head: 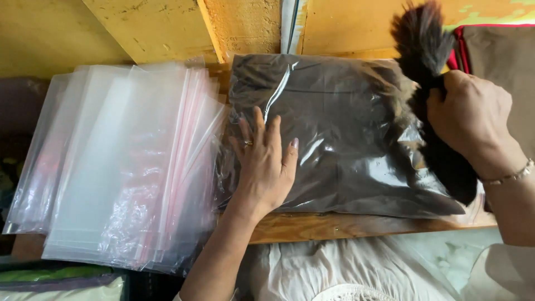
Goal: Smoothing a brown fabric item inside a plastic zip-lock bag and sealing the closure.
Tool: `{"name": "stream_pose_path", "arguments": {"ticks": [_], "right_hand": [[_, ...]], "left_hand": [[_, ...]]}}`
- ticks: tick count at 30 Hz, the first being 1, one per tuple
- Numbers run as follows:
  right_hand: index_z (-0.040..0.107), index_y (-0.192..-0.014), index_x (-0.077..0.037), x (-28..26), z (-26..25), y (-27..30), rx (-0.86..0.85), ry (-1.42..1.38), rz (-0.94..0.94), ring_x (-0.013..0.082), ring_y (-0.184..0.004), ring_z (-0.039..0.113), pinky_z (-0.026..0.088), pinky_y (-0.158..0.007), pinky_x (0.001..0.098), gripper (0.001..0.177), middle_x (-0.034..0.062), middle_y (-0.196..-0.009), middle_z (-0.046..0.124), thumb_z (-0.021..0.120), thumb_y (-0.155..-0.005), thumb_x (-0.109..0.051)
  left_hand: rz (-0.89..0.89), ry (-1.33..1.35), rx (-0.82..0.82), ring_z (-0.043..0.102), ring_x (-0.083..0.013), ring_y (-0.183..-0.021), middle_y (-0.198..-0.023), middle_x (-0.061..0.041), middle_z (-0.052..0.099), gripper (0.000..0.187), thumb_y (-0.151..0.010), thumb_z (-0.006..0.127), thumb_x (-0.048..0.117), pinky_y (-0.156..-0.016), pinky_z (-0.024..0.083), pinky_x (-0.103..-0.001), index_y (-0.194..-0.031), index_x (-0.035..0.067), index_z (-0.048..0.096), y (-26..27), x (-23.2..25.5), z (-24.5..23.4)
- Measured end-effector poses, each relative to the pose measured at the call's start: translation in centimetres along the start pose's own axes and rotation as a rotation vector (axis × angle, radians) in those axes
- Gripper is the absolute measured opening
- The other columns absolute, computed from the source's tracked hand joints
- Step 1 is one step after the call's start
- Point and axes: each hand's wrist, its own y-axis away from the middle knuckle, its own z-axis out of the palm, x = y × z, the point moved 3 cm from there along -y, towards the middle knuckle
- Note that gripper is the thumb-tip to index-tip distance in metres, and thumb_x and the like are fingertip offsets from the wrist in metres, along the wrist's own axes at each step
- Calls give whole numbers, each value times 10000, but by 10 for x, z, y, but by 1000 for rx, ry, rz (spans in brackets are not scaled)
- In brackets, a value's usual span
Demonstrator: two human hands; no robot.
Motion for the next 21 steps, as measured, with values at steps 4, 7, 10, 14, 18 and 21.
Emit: {"name": "stream_pose_path", "arguments": {"ticks": [4, 7, 10, 14, 18, 21], "right_hand": [[476, -862, -93, -100, -70, 57, -57, -383, -253, 449, -555, 554, 396, -509, 544, 139, 179, -655, 595, 486, -889, -229], [484, -997, -87, -168, -72, 89, -32, -624, -605, 340, -628, 630, 488, -476, 433, 152, 101, -711, 637, 487, -863, -157], [521, -1186, -61, -180, -21, 92, 87, -328, -597, 291, -450, 595, 435, -324, 397, 365, 42, -646, 585, 504, -823, -91], [524, -1262, -17, -118, -2, 90, 190, -4, -523, 240, -525, 650, 471, -379, 347, 495, 20, -687, 621, 471, -785, -139], [533, -1083, -157, -20, 38, 82, 51, 235, -233, 192, -559, 675, 433, -379, 331, 261, -37, -699, 657, 445, -837, -164], [579, -891, -162, 34, 51, 66, -174, 202, 30, 288, -689, 682, 470, -528, 381, 174, 47, -749, 689, 425, -878, -240]], "left_hand": [[147, 94, 466, -131, -433, -1448, -1537, -222, -126, 729, -955, 154, 526, -1145, -70, -635, -1466, 7, 135, 1, 9, -4], [203, 240, 541, -189, -397, -1461, -1557, -210, -140, 896, -883, 78, 710, -1147, -123, -646, -1493, 53, 71, 2, 6, 18], [198, 72, 418, -194, -429, -1436, -1532, -246, -171, 862, -895, 68, 666, -1116, -172, -630, -1486, 46, -25, -4, -13, 36], [179, -252, 274, -123, -501, -1391, -1521, -284, -63, 881, -860, 31, 650, -1058, -98, -687, -1486, 34, 98, -10, -13, 44], [215, -508, 237, -2, -552, -1355, -1517, -264, 23, 705, -939, 213, 591, -992, 10, -751, -1484, 144, 232, -11, -9, 48], [226, -563, 244, 7, -560, -1349, -1508, -285, 41, 716, -933, 253, 608, -984, 12, -761, -1483, 149, 235, -9, -8, 50]]}}
